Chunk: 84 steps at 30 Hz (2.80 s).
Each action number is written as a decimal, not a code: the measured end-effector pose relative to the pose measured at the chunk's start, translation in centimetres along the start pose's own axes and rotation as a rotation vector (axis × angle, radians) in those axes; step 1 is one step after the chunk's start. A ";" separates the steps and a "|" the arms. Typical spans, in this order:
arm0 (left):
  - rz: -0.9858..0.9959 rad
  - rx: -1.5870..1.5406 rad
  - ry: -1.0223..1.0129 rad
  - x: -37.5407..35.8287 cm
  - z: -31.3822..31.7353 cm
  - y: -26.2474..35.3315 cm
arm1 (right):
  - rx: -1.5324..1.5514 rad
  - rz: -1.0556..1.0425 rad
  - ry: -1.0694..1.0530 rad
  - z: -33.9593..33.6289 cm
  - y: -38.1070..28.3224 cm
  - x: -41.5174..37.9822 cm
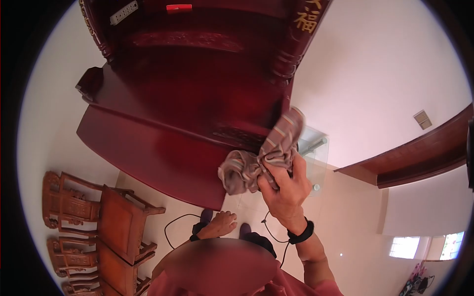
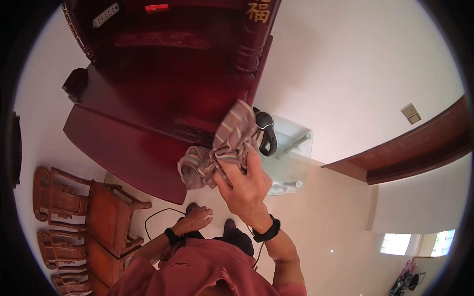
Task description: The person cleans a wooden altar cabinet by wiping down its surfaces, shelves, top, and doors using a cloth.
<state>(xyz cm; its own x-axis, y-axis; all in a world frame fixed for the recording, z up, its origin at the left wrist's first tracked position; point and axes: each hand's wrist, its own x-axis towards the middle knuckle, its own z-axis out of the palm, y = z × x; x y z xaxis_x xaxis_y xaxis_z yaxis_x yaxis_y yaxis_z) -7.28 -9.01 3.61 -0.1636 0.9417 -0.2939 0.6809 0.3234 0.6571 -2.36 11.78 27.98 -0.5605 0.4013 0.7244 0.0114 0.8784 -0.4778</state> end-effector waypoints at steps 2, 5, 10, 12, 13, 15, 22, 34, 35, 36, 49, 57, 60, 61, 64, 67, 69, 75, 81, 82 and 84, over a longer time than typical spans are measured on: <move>-0.040 -0.059 -0.011 -0.5 -2.2 -0.3 | -0.183 0.033 0.005 0.5 -1.1 0.0; 0.245 0.538 0.180 -2.1 -3.3 -3.7 | -0.293 0.080 -0.068 -0.1 -3.2 0.5; 0.625 0.893 0.356 -2.6 -5.3 -7.2 | -0.391 0.116 -0.200 0.3 -5.6 1.0; 0.379 0.196 0.111 -2.2 -5.1 -7.4 | -0.403 0.106 -0.227 1.1 -6.5 1.4; 0.307 0.046 0.065 -1.9 -5.0 -7.8 | -0.392 0.074 -0.257 1.4 -6.9 1.7; 0.279 -0.001 0.028 -2.1 -4.8 -8.5 | -0.392 0.113 -0.315 1.5 -7.1 2.7; 0.247 -0.068 -0.040 -2.7 -4.5 -10.6 | -0.395 0.179 -0.571 1.0 -7.4 6.6; 0.216 -0.072 -0.042 -4.5 -3.7 -10.1 | 0.116 -0.073 -0.650 8.3 -12.0 6.6; 0.219 -0.079 -0.032 -4.7 -3.4 -9.7 | 0.137 -0.191 -0.548 9.4 -12.8 6.0; 0.228 -0.101 -0.013 -5.1 -3.2 -9.4 | 0.158 -0.314 -0.449 9.8 -13.1 5.8; 0.105 0.028 -0.123 -7.3 -2.7 -5.4 | -0.030 0.119 -0.348 1.8 -6.1 2.8; 0.003 0.056 -0.184 -8.8 -4.7 -4.0 | 0.103 0.674 0.055 5.2 4.7 -13.4; -0.001 0.051 -0.181 -9.4 -4.2 -4.9 | 0.564 1.124 0.283 7.1 4.8 -17.5; -0.004 0.050 -0.179 -10.0 -4.3 -5.2 | 0.668 1.103 0.367 6.4 2.8 -15.8; -0.031 0.069 -0.262 -9.5 -4.8 -5.6 | 0.743 0.960 0.474 4.4 -1.6 -9.5; 0.041 0.088 -0.259 -8.3 -5.5 -6.6 | 0.619 0.760 0.398 5.3 -2.1 -6.2; 0.071 0.081 -0.252 -7.6 -6.2 -7.6 | 0.512 0.677 0.314 7.0 -1.1 -5.4; 0.127 0.024 -0.189 -7.0 -10.0 -10.4 | 0.187 0.572 0.354 13.1 1.5 -10.3; 0.047 -0.088 -0.304 -5.9 -12.4 -10.6 | 0.581 1.283 0.351 18.9 5.6 -22.2; 0.062 -0.112 -0.305 -5.8 -12.9 -10.0 | 0.579 1.278 0.349 18.9 5.0 -22.5; 0.074 -0.134 -0.307 -6.5 -14.1 -8.4 | 0.587 1.312 0.438 19.0 3.3 -23.4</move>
<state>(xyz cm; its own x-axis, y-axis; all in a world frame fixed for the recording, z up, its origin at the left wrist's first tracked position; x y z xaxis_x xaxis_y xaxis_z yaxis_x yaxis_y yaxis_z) -22.00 -16.56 9.82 0.1198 0.8978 -0.4238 0.5798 0.2832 0.7640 -4.91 0.37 0.04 -0.1291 0.9359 -0.3278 -0.0885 -0.3401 -0.9362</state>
